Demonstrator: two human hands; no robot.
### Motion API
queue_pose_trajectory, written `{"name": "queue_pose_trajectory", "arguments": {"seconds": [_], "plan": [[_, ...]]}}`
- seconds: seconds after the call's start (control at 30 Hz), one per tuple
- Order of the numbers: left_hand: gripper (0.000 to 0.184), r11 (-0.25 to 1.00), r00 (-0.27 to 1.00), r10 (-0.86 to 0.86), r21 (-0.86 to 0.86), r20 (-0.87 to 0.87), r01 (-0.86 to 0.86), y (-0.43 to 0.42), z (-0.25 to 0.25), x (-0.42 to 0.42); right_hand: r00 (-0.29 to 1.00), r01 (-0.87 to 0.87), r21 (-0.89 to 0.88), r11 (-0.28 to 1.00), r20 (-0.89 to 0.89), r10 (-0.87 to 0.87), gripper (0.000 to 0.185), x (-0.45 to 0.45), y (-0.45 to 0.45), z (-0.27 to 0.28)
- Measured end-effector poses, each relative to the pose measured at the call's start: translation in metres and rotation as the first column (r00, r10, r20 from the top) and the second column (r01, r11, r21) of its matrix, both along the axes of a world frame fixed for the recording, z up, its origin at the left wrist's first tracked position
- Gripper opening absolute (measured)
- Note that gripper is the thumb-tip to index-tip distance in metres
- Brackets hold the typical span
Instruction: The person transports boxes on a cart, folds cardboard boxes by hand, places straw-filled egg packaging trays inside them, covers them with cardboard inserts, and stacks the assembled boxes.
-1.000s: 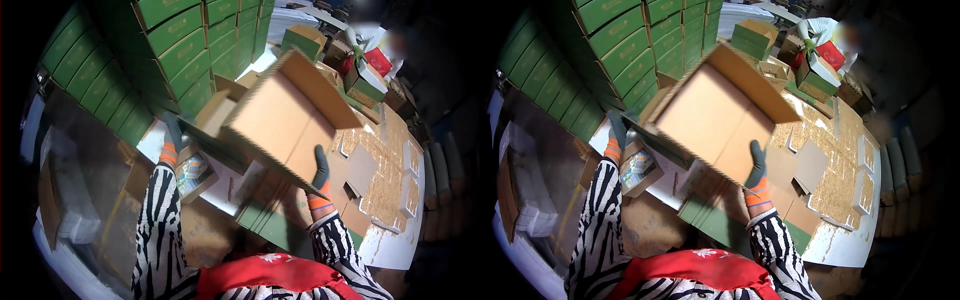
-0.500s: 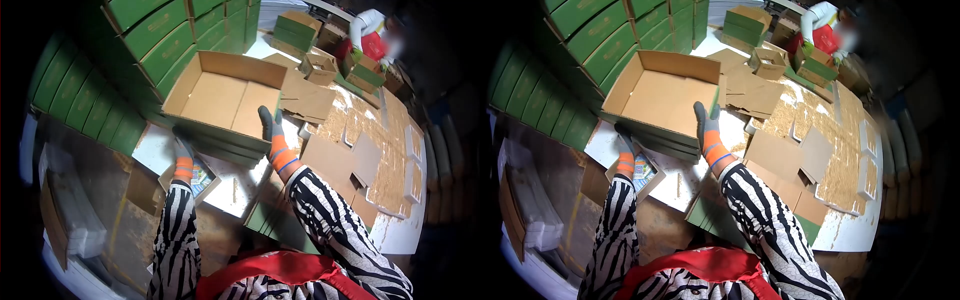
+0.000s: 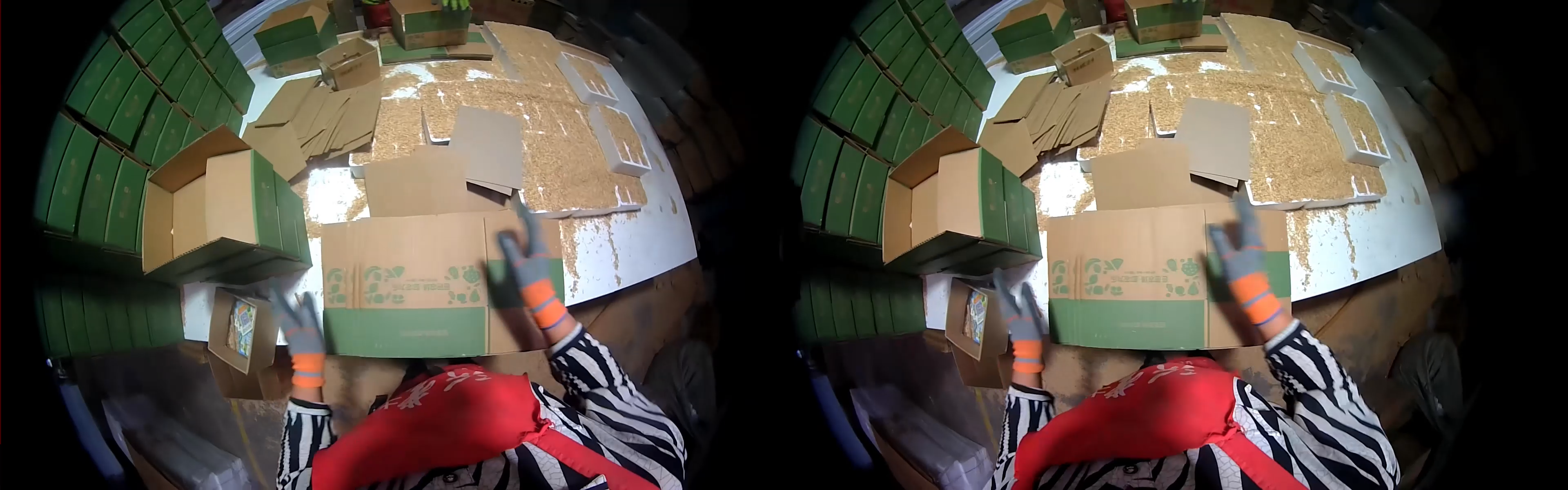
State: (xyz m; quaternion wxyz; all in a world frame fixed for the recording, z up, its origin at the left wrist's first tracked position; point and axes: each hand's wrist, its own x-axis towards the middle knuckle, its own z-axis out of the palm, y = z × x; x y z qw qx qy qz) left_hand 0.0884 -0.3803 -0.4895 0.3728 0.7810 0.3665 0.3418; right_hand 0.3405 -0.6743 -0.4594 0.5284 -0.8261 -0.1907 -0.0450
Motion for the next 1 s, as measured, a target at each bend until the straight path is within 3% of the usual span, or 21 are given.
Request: {"name": "queue_pose_trajectory", "arguments": {"seconds": [0.03, 0.07, 0.1, 0.13, 0.2, 0.23, 0.33, 0.37, 0.43, 0.47, 0.53, 0.6, 0.63, 0.7, 0.73, 0.8, 0.83, 0.87, 0.9, 0.93, 1.0], "plan": [[0.074, 0.997, 0.96, 0.074, 0.021, -0.268, -0.07, -0.018, -0.018, 0.004, 0.97, 0.22, -0.16, 0.962, 0.136, -0.199, 0.073, 0.023, -0.044, -0.025], [0.081, 0.984, 0.955, 0.014, -0.166, -0.298, -0.066, -0.021, -0.034, 0.02, 0.935, 0.346, -0.351, 0.87, 0.058, -0.349, 0.08, 0.037, -0.077, -0.036], [0.082, 0.987, 0.896, -0.019, -0.154, -0.443, -0.055, -0.028, -0.054, 0.033, 0.872, 0.445, -0.35, 0.824, -0.038, -0.487, 0.081, 0.066, -0.121, -0.131], [0.084, 0.989, 0.814, -0.056, -0.141, -0.577, -0.032, -0.035, -0.074, 0.047, 0.897, 0.355, -0.28, 0.892, -0.168, -0.41, 0.076, 0.053, -0.126, -0.131], [0.082, 0.979, 0.651, 0.069, 0.176, -0.756, 0.101, -0.067, -0.055, 0.057, 0.9, 0.174, -0.1, 0.98, -0.387, -0.199, 0.064, 0.033, -0.115, -0.095], [0.08, 0.981, 0.76, 0.047, 0.172, -0.649, 0.087, -0.064, -0.063, 0.05, 0.902, 0.213, 0.086, 0.973, -0.4, -0.162, 0.055, 0.02, -0.097, -0.043], [0.075, 0.999, 0.952, -0.021, 0.018, -0.306, 0.028, -0.056, -0.057, 0.044, 0.984, 0.076, 0.214, 0.974, -0.175, -0.038, 0.052, 0.029, -0.09, -0.001], [0.076, 0.997, 0.991, -0.077, -0.008, -0.111, 0.077, -0.053, -0.053, 0.048, 0.961, 0.052, 0.321, 0.946, -0.273, 0.039, 0.053, 0.039, -0.09, 0.001], [0.079, 0.962, 0.984, -0.158, -0.239, -0.081, 0.135, -0.048, -0.055, 0.047, 0.927, 0.042, 0.382, 0.923, -0.36, 0.107, 0.056, 0.055, -0.088, -0.015], [0.079, 0.945, 0.982, -0.181, -0.285, -0.051, 0.159, -0.043, -0.063, 0.048, 0.952, -0.006, 0.174, 0.985, -0.301, 0.059, 0.064, 0.055, -0.088, -0.016], [0.077, 0.993, 0.921, -0.118, -0.036, -0.371, 0.113, -0.047, -0.066, 0.043, 0.939, -0.078, -0.074, 0.994, -0.341, 0.048, 0.073, 0.044, -0.089, -0.02], [0.074, 0.987, 0.977, -0.087, -0.148, -0.193, 0.058, -0.04, -0.079, 0.038, 0.952, -0.08, -0.137, 0.987, -0.304, 0.035, 0.075, 0.041, -0.097, -0.075], [0.07, 0.95, 0.996, -0.089, -0.304, -0.032, 0.075, -0.051, -0.058, 0.04, 0.94, -0.09, -0.092, 0.992, -0.338, 0.054, 0.07, 0.036, -0.1, -0.067], [0.066, 0.968, 0.988, -0.153, -0.206, -0.035, 0.143, -0.035, -0.07, 0.029, 0.941, -0.058, 0.162, 0.985, -0.32, 0.108, 0.065, 0.028, -0.098, -0.039], [0.065, 0.933, 0.997, -0.077, -0.351, 0.01, 0.076, -0.049, -0.03, 0.037, 0.941, -0.041, 0.286, 0.957, -0.31, 0.133, 0.063, 0.022, -0.096, -0.022], [0.062, 0.987, 1.0, -0.001, -0.163, 0.032, 0.006, -0.033, -0.006, 0.04, 0.842, 0.065, 0.63, 0.774, -0.451, 0.296, 0.054, 0.031, -0.096, 0.013], [0.062, 0.997, 0.998, 0.042, -0.066, 0.042, -0.04, -0.025, 0.005, 0.041, 0.853, 0.007, 0.649, 0.761, -0.401, 0.334, 0.05, 0.036, -0.098, 0.037], [0.064, 0.925, 0.996, 0.085, 0.371, 0.005, -0.081, -0.039, 0.058, 0.052, 0.862, -0.054, 0.666, 0.744, -0.345, 0.371, 0.047, 0.042, -0.098, 0.058], [0.067, 0.671, 0.99, 0.142, 0.736, -0.009, -0.09, -0.052, 0.109, 0.061, 0.87, -0.121, 0.648, 0.752, -0.296, 0.395, 0.045, 0.049, -0.1, 0.068], [0.06, 0.622, 0.998, 0.059, 0.781, 0.026, -0.057, -0.07, 0.155, 0.069, 0.873, -0.185, 0.626, 0.758, -0.25, 0.419, 0.043, 0.057, -0.105, 0.073], [0.053, 0.444, 0.944, -0.198, 0.834, -0.264, 0.326, -0.071, 0.201, 0.068, 0.857, -0.323, 0.493, 0.808, -0.209, 0.471, 0.044, 0.083, -0.112, 0.061]]}}
